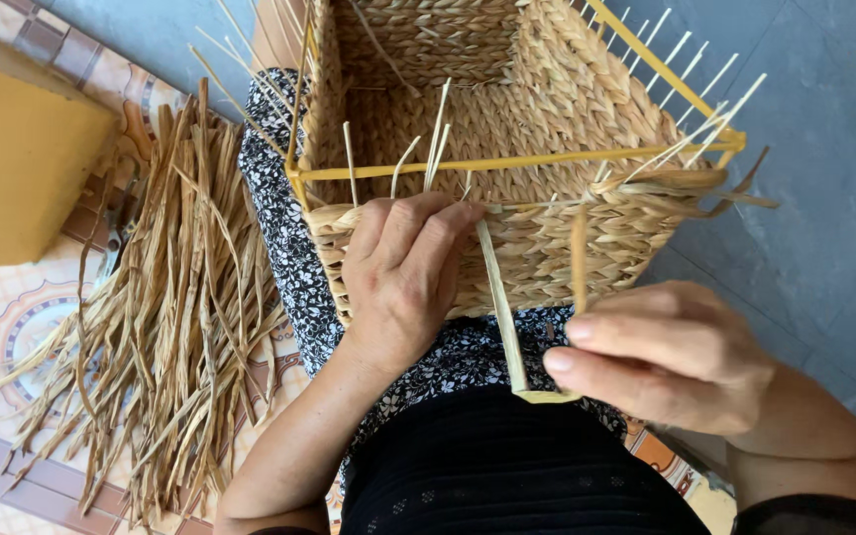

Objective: The person sits on the floor weaving dried water hyacinth strands around the rim of a basket held on a yellow frame, tucking and tightening the strands by hand. They use scissors to trim excess strand ends and continue weaving new strands along the basket rim.

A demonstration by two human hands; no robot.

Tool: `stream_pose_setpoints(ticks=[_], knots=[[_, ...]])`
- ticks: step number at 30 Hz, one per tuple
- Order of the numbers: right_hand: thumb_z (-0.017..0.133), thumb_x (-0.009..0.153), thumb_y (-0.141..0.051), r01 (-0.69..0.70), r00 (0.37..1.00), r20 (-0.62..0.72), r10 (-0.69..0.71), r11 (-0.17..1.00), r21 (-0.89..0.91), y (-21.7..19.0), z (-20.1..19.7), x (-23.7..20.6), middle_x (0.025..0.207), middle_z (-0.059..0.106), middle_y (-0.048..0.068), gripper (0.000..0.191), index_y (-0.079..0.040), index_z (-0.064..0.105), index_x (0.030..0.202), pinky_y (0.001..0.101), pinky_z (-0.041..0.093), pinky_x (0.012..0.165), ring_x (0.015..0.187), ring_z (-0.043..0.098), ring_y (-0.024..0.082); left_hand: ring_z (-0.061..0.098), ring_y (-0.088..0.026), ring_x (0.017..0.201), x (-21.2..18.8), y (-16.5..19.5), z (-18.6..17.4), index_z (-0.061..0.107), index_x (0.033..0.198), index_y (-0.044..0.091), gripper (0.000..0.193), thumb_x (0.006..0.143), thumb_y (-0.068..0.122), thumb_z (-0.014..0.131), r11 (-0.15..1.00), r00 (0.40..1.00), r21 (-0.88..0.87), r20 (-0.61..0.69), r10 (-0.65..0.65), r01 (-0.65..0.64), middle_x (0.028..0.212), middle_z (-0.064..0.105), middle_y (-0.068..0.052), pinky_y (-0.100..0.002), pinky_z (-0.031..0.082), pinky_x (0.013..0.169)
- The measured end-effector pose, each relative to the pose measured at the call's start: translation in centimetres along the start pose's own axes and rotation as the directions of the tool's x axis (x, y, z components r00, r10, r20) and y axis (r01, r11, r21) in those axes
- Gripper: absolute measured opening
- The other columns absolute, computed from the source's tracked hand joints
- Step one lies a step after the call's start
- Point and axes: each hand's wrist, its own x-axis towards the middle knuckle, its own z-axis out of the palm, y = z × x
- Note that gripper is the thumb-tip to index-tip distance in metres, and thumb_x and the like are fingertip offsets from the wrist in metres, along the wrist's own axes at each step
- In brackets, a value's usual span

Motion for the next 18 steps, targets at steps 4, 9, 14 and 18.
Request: stream_pose_setpoints(ticks=[4, 9, 14, 18], knots=[[0.077, 0.089, -0.008, 0.078, 0.991, -0.114, -0.066, 0.992, 0.104, 2.0, 2.3, -2.3, 0.111, 0.066, 0.014, 0.022, 0.001, 0.069, 0.108, 0.0345, 0.064, 0.075, 0.093, 0.075, 0.024, 0.061, -0.024, 0.098, 0.0, 0.0, 0.2, 0.07, 0.12, 0.008, 0.032, 0.09, -0.002, 0.077, 1.0, 1.0, 0.015, 0.001, 0.002, -0.002, 0.112, 0.065, -0.005, -0.036, 0.051, 0.086], [0.081, 0.094, -0.005, 0.192, 0.97, -0.151, -0.191, 0.981, -0.011, 3.4, 3.7, -1.6, 0.116, 0.066, 0.016, 0.023, 0.002, 0.068, 0.111, 0.0324, 0.064, 0.076, 0.095, 0.073, 0.024, 0.061, -0.025, 0.099, 0.0, -0.1, 0.2, 0.07, 0.119, 0.008, 0.035, 0.087, -0.004, 0.075, 1.0, 1.0, 0.026, 0.004, 0.013, -0.013, 0.113, 0.065, -0.006, -0.036, 0.052, 0.087], [0.077, 0.091, -0.016, 0.101, 0.987, -0.069, -0.145, 0.894, -0.436, 8.7, 4.3, 0.0, 0.114, 0.07, 0.012, 0.011, -0.007, 0.071, 0.094, 0.0344, 0.058, 0.07, 0.091, 0.069, 0.023, 0.061, -0.024, 0.098, 0.1, 0.0, 0.1, 0.069, 0.12, 0.007, 0.036, 0.087, -0.005, 0.074, 1.0, 1.0, 0.025, 0.015, 0.013, -0.013, 0.114, 0.065, -0.007, -0.036, 0.051, 0.086], [0.075, 0.099, -0.006, 0.073, 0.995, 0.098, -0.028, 0.861, -0.504, 11.1, 3.9, 0.3, 0.114, 0.077, 0.009, 0.008, -0.006, 0.067, 0.096, 0.0326, 0.05, 0.062, 0.08, 0.07, 0.017, 0.058, -0.025, 0.095, 0.2, 0.1, 0.1, 0.068, 0.119, 0.007, 0.033, 0.089, -0.003, 0.076, 1.0, 1.0, 0.026, 0.024, 0.013, -0.014, 0.113, 0.064, -0.007, -0.036, 0.05, 0.084]])
